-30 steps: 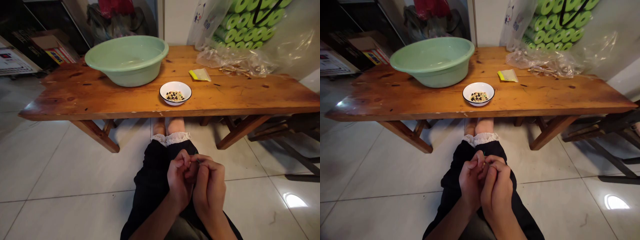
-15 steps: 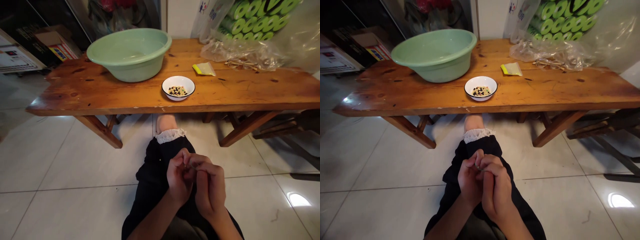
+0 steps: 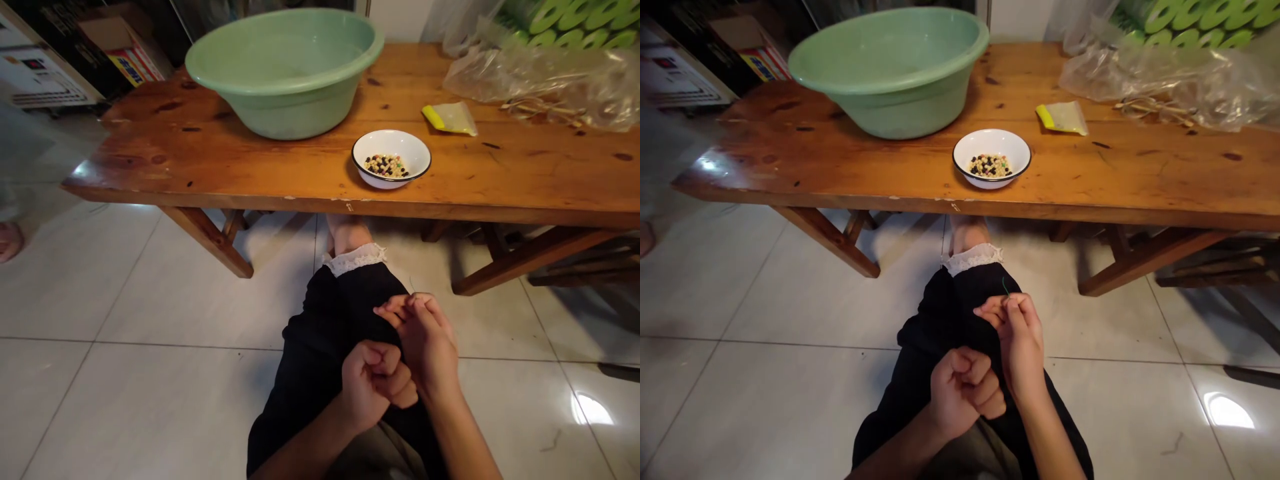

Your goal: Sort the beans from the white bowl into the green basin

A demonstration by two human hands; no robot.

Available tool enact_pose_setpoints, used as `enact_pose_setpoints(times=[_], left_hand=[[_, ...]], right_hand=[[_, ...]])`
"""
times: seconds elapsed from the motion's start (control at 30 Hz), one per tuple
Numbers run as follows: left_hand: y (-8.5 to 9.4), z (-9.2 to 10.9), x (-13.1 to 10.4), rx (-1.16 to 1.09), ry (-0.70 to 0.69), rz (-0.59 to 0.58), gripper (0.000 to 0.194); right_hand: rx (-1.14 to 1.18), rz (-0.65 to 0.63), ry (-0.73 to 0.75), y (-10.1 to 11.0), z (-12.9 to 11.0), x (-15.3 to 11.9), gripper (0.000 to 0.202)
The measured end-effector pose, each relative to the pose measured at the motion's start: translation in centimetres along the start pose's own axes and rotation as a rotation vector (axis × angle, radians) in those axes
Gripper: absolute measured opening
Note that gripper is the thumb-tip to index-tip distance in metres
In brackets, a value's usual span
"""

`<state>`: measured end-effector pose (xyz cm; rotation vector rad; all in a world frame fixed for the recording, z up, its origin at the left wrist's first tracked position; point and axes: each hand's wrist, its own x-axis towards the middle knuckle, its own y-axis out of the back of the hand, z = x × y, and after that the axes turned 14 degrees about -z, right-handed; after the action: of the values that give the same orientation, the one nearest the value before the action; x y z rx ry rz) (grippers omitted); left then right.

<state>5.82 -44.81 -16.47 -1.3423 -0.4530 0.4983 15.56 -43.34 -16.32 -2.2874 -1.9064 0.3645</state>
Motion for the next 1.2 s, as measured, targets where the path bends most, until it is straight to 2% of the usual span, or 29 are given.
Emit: enact_pose_setpoints(times=[0.17,0.3,0.43,0.67,0.8,0.93,1.07,1.2], left_hand=[[1.1,-0.8,-1.8,-0.124,0.14,-0.034,0.032],[1.7,-0.4,-2.5,-0.212,0.226,-0.038,0.028],[2.2,-0.1,-2.8,-0.269,0.237,-0.029,0.028],[3.1,-0.5,-3.3,-0.328,0.218,-0.052,0.028],[3.4,-0.5,-3.8,-0.353,0.151,-0.04,0.031],[3.7,0.0,-4.3,-0.367,0.064,-0.025,0.033],[3.9,0.5,-4.7,-0.377,0.004,-0.006,0.033],[3.9,0.9,-4.9,-0.373,0.0,0.022,0.033]], right_hand=[[-0.339,-0.1,-0.031,0.3,1.9,1.2,0.017],[-0.683,-0.324,-0.057,-0.2,2.8,2.8,0.013],[-0.988,-0.5,-0.135,-1.0,4.0,3.7,0.012],[-1.328,-0.606,-0.38,-2.6,5.7,3.6,0.033],[-1.337,-0.623,-0.502,-3.4,6.1,4.2,0.036],[-1.204,-0.637,-0.57,-3.2,6.0,5.2,0.035],[-0.956,-0.617,-0.607,-1.9,6.5,5.8,0.03],[-0.601,-0.562,-0.606,-0.3,7.0,5.4,0.028]])
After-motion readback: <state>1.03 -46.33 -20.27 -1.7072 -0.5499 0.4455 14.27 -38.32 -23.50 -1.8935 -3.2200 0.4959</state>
